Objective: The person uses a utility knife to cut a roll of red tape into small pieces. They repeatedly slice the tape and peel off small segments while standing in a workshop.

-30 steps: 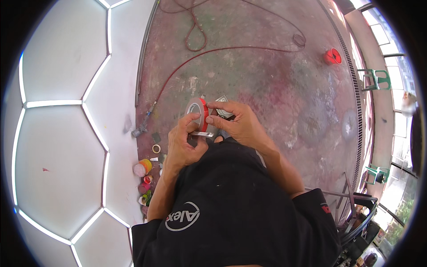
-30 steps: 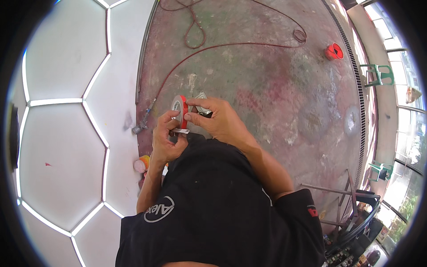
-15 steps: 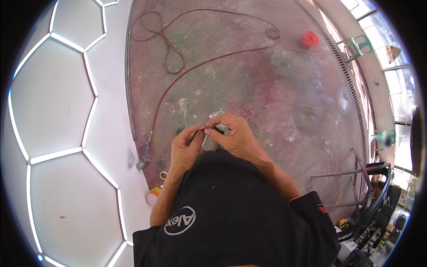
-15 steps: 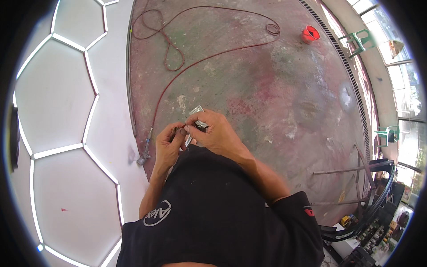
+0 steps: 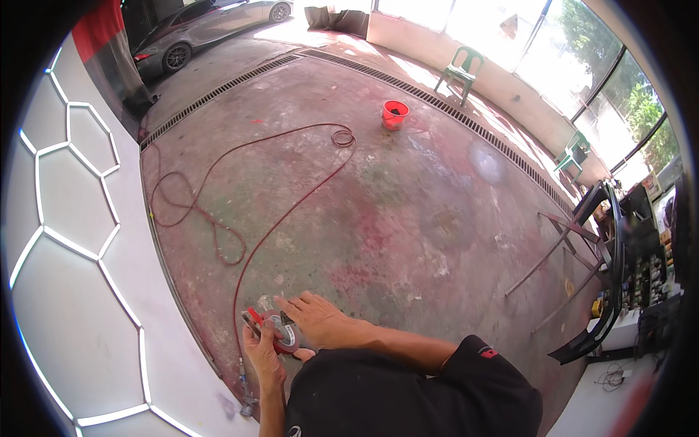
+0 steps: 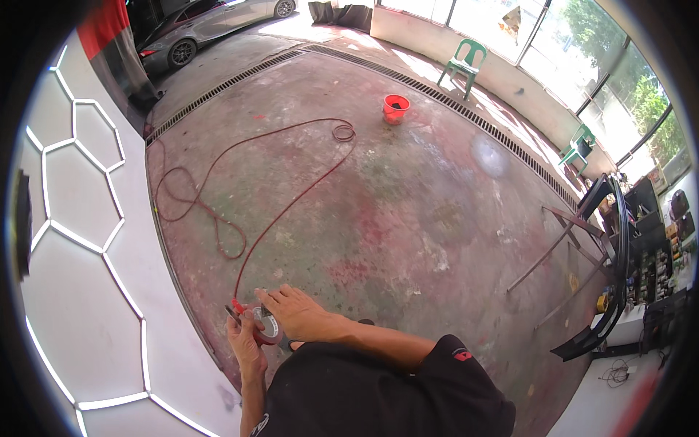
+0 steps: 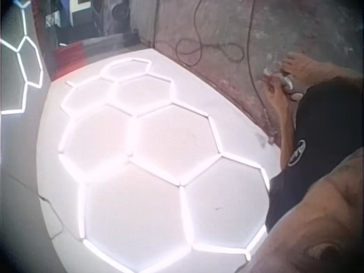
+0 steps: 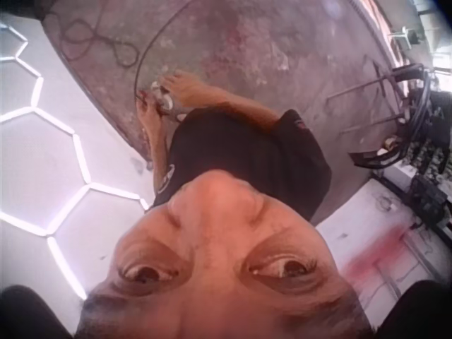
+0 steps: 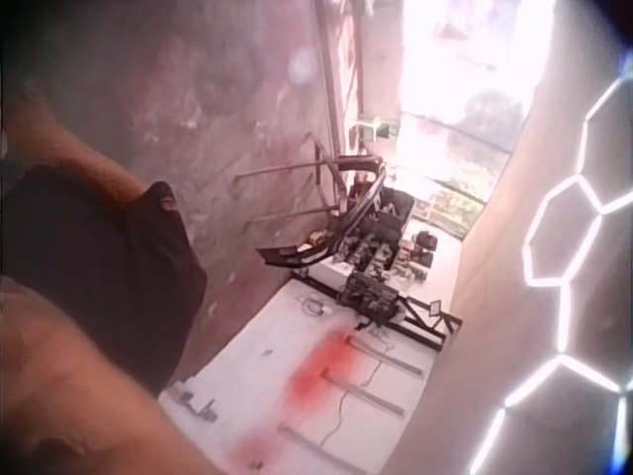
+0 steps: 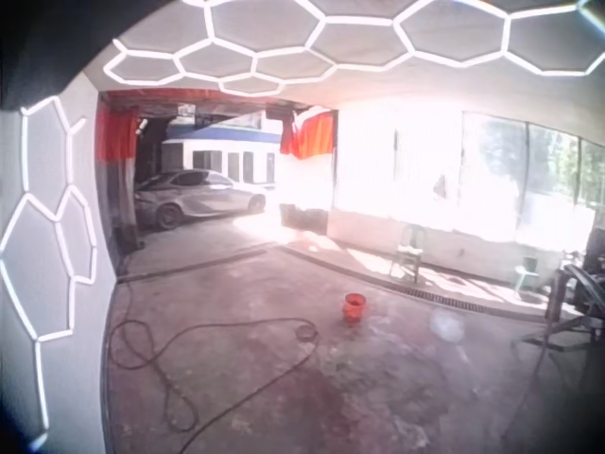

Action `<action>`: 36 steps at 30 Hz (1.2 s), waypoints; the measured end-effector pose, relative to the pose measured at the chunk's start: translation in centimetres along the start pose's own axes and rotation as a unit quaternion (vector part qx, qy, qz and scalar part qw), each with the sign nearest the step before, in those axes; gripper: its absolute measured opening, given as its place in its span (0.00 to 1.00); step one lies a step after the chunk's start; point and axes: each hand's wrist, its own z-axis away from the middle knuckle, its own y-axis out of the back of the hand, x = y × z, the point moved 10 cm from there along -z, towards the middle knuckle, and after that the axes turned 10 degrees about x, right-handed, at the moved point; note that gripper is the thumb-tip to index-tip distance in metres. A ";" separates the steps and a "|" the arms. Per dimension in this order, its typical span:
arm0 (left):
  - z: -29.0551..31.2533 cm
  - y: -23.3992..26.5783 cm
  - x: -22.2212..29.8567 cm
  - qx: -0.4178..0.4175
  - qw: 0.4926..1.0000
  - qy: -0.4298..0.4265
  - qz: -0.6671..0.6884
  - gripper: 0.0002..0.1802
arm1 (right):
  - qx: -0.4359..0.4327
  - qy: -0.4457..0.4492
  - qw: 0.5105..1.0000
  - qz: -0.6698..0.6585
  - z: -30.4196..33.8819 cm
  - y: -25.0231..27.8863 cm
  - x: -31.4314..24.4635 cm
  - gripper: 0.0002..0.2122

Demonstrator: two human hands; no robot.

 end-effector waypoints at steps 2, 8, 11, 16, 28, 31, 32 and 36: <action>0.0 -1.5 0.4 -0.020 1.000 -0.016 -0.017 0.12 | 0.000 0.006 1.000 0.002 -0.3 0.4 -1.1 0.45; 0.7 -2.4 -0.4 -0.051 0.997 0.027 -0.044 0.18 | 0.048 -0.004 0.998 -0.037 0.1 1.0 -1.1 0.37; 1.3 -2.0 1.7 -0.026 1.000 -0.014 -0.009 0.21 | 0.112 -0.107 0.974 -0.167 1.0 3.4 1.0 0.33; 2.0 -0.3 3.1 -0.005 0.996 -0.082 -0.025 0.24 | 0.206 -0.299 0.913 -0.186 6.3 4.4 8.8 0.15; 3.4 0.5 2.7 -0.002 0.993 -0.117 -0.027 0.29 | 0.125 -0.349 0.868 -0.330 5.3 1.7 7.6 0.25; 3.6 0.4 2.2 -0.008 0.995 -0.096 -0.042 0.29 | 0.051 -0.290 0.887 -0.356 2.5 1.2 3.0 0.19; 3.7 0.5 2.2 -0.018 0.993 -0.102 -0.052 0.29 | 0.022 -0.256 0.908 -0.331 1.6 1.4 1.9 0.18; 4.0 0.3 2.1 -0.028 0.990 -0.117 -0.073 0.26 | -0.066 -0.179 0.922 -0.337 0.7 0.0 0.5 0.15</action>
